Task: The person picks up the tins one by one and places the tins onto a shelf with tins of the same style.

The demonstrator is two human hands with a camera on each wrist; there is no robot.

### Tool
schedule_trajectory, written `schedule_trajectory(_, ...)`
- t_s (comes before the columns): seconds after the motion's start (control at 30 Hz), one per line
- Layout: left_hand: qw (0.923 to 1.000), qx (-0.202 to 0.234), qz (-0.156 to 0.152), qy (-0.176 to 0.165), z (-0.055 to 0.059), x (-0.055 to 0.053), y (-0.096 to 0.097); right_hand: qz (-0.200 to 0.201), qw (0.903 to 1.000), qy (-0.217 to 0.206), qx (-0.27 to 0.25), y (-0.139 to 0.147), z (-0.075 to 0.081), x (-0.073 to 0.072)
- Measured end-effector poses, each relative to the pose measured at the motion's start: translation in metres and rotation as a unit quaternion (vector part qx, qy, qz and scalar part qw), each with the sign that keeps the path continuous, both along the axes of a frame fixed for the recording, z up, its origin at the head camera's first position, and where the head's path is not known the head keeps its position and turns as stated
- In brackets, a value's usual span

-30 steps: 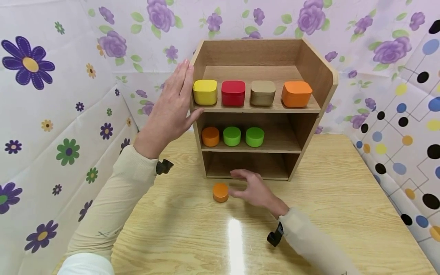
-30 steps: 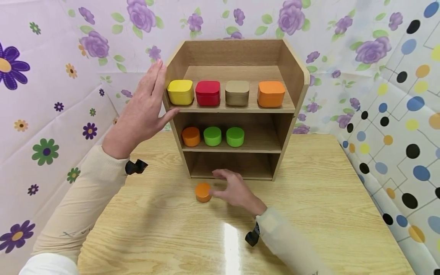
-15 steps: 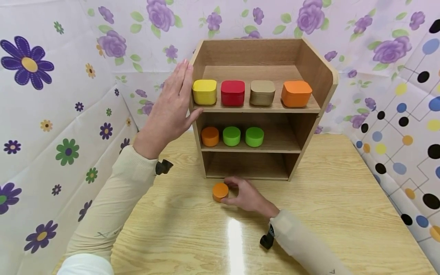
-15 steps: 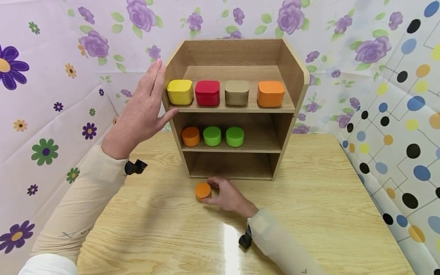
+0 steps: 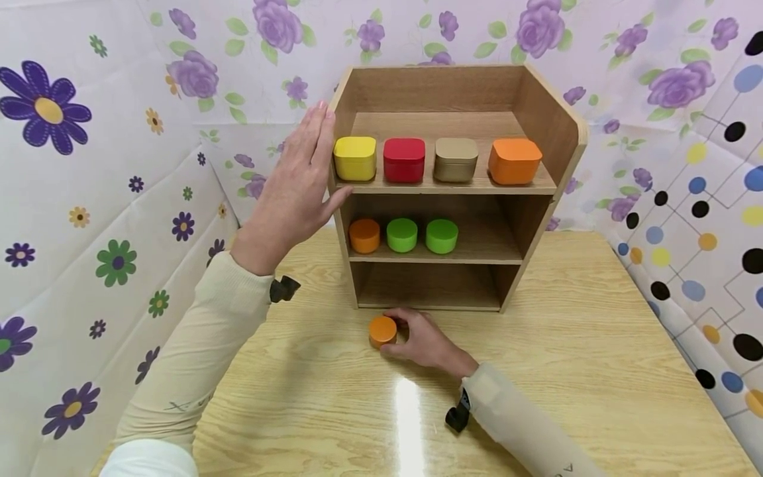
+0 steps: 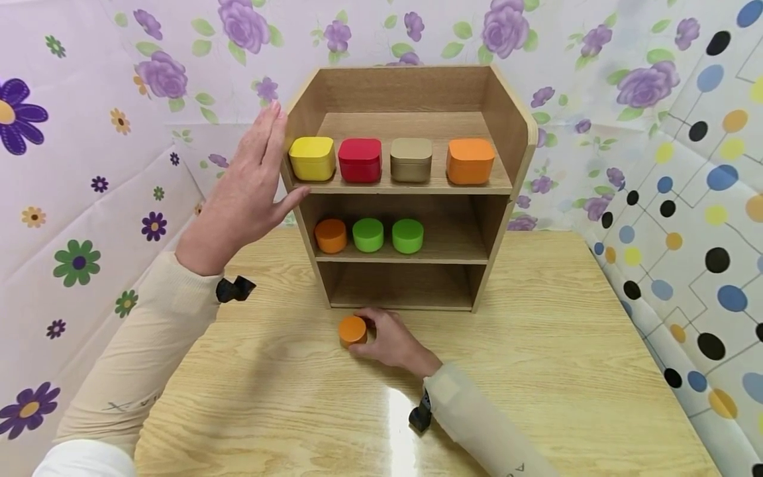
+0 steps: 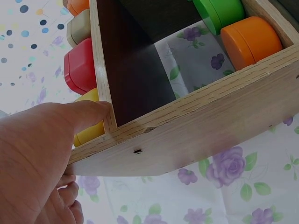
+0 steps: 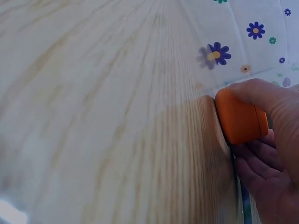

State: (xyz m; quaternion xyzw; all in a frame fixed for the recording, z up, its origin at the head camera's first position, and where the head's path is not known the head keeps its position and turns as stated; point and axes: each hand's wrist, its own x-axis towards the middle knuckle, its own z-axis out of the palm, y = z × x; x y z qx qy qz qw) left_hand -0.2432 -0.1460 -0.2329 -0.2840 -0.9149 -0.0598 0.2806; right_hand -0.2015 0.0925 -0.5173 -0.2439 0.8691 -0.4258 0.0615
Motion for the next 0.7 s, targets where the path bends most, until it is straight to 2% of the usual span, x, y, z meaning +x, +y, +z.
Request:
schedule_trajectory(0.43, 1.0000, 0.003, -0.005, 0.008, 0.000, 0.000, -0.001, -0.001, 1.0000, -0.005, -0.004, 0.002, -0.001, -0.004)
schedule_trajectory(0.7, 1.0000, 0.003, -0.006, 0.006, 0.000, 0.000, 0.000, -0.007, 1.0000, -0.007, 0.000, 0.013, 0.007, -0.003)
